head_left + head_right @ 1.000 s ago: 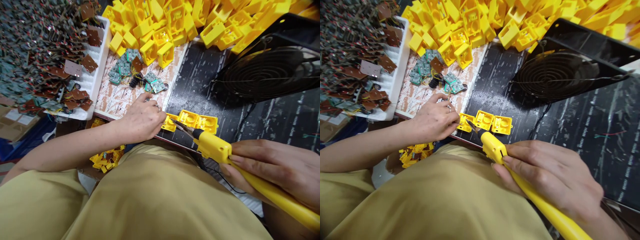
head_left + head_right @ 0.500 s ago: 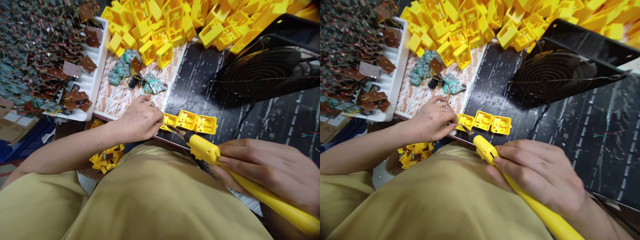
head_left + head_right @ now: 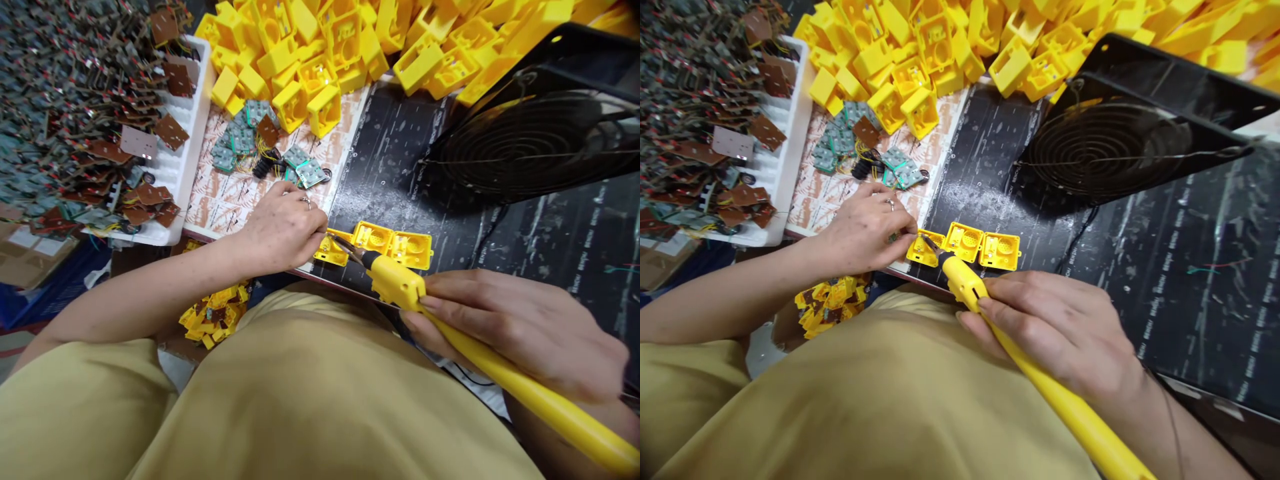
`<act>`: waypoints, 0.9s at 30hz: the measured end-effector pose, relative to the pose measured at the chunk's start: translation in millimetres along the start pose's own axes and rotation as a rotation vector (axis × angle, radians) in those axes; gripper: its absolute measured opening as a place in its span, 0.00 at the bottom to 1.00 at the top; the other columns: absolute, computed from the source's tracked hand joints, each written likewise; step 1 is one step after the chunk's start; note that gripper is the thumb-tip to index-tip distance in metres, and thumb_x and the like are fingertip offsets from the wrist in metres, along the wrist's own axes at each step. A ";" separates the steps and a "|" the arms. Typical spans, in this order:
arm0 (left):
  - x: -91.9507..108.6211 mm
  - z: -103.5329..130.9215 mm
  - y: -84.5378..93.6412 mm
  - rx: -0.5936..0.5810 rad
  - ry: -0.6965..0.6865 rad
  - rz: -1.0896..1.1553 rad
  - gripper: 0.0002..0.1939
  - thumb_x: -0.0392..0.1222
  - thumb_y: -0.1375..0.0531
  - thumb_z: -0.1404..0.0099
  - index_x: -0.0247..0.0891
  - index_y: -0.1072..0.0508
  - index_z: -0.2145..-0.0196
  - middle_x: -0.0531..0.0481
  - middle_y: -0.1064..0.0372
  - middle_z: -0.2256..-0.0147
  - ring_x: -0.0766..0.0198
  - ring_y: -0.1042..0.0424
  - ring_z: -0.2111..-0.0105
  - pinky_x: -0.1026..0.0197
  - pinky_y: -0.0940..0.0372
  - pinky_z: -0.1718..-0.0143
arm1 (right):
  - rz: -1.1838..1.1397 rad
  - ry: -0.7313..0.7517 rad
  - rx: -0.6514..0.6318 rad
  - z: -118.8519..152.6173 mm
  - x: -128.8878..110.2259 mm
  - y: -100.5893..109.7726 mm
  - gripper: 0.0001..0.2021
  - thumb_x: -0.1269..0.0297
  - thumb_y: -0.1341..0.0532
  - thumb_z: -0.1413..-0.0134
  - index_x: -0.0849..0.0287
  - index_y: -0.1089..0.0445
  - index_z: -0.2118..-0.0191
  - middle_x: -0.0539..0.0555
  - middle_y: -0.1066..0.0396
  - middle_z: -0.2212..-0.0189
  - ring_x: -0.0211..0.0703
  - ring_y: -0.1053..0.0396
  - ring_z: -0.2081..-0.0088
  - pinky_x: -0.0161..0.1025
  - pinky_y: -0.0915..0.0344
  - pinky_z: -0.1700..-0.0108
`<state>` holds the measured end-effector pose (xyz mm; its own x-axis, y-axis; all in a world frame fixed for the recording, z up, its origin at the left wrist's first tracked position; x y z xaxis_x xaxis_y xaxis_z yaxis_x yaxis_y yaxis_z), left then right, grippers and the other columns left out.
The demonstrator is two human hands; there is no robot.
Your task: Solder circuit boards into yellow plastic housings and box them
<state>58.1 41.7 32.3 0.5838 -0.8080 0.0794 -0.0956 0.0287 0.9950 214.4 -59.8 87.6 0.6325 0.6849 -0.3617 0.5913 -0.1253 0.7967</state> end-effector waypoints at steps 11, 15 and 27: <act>5.4 -3.8 4.5 0.050 -0.059 -0.101 0.18 0.40 0.51 0.36 0.36 0.24 0.75 0.46 0.29 0.77 0.56 0.29 0.70 0.50 0.37 0.57 | -0.013 -0.095 0.031 3.2 -1.3 15.4 0.06 0.73 0.33 0.44 0.60 0.31 0.65 0.52 0.27 0.70 0.31 0.28 0.66 0.30 0.28 0.61; 5.4 -3.3 4.4 0.063 -0.063 -0.109 0.17 0.40 0.50 0.36 0.36 0.24 0.75 0.46 0.29 0.77 0.56 0.29 0.70 0.50 0.37 0.57 | 0.030 -0.003 0.014 -7.9 -6.5 13.1 0.10 0.67 0.38 0.37 0.61 0.31 0.70 0.53 0.27 0.74 0.31 0.28 0.72 0.28 0.28 0.66; -9.0 17.1 10.9 0.204 0.009 0.283 0.08 0.39 0.42 0.32 0.39 0.23 0.67 0.52 0.22 0.66 0.62 0.28 0.64 0.54 0.42 0.54 | -0.067 -0.156 0.058 13.7 5.9 16.7 0.14 0.72 0.34 0.42 0.58 0.33 0.51 0.51 0.26 0.68 0.35 0.27 0.65 0.30 0.28 0.63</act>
<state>38.0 39.2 41.4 0.5182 -0.7794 0.3521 -0.4134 0.1321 0.9009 234.9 -67.7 92.1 0.6581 0.5743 -0.4869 0.6596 -0.1279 0.7407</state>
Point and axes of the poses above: each hand's wrist, its own z-axis away from the middle knuckle, its own y-axis out of the back of the hand, x = y × z, the point moved 7 cm from there along -z, towards the middle knuckle
